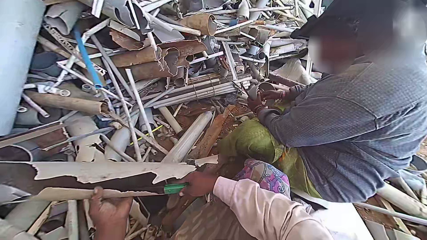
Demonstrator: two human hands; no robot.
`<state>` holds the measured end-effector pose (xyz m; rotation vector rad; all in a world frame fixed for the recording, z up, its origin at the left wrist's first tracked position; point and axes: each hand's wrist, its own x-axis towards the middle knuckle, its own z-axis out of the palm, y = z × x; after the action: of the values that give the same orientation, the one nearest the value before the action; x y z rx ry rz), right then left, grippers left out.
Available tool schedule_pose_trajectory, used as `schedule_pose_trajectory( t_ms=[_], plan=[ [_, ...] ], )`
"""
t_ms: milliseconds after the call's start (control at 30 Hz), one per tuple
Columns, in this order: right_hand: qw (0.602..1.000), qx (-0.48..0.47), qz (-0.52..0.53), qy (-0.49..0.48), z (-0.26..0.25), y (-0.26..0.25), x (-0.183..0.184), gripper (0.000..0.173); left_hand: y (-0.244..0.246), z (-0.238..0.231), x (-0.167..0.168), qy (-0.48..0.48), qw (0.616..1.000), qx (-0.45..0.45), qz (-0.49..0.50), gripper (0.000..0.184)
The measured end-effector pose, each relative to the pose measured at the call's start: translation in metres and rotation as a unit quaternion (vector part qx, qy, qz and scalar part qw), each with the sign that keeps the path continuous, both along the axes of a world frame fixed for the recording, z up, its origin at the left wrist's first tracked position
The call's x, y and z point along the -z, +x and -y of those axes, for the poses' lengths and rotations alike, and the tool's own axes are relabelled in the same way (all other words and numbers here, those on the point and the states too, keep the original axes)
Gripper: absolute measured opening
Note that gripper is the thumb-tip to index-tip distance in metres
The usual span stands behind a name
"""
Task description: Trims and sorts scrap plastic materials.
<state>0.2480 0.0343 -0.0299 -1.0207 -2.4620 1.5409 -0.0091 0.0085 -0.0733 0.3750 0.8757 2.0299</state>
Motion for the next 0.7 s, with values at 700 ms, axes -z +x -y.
schedule_pose_trajectory(
  t_ms=[700],
  plan=[
    [0.950,0.017,0.284,0.132,0.012,-0.038,-0.017,0.047,0.002,-0.004,-0.002,0.003,0.990,-0.011,0.142,0.029]
  ],
)
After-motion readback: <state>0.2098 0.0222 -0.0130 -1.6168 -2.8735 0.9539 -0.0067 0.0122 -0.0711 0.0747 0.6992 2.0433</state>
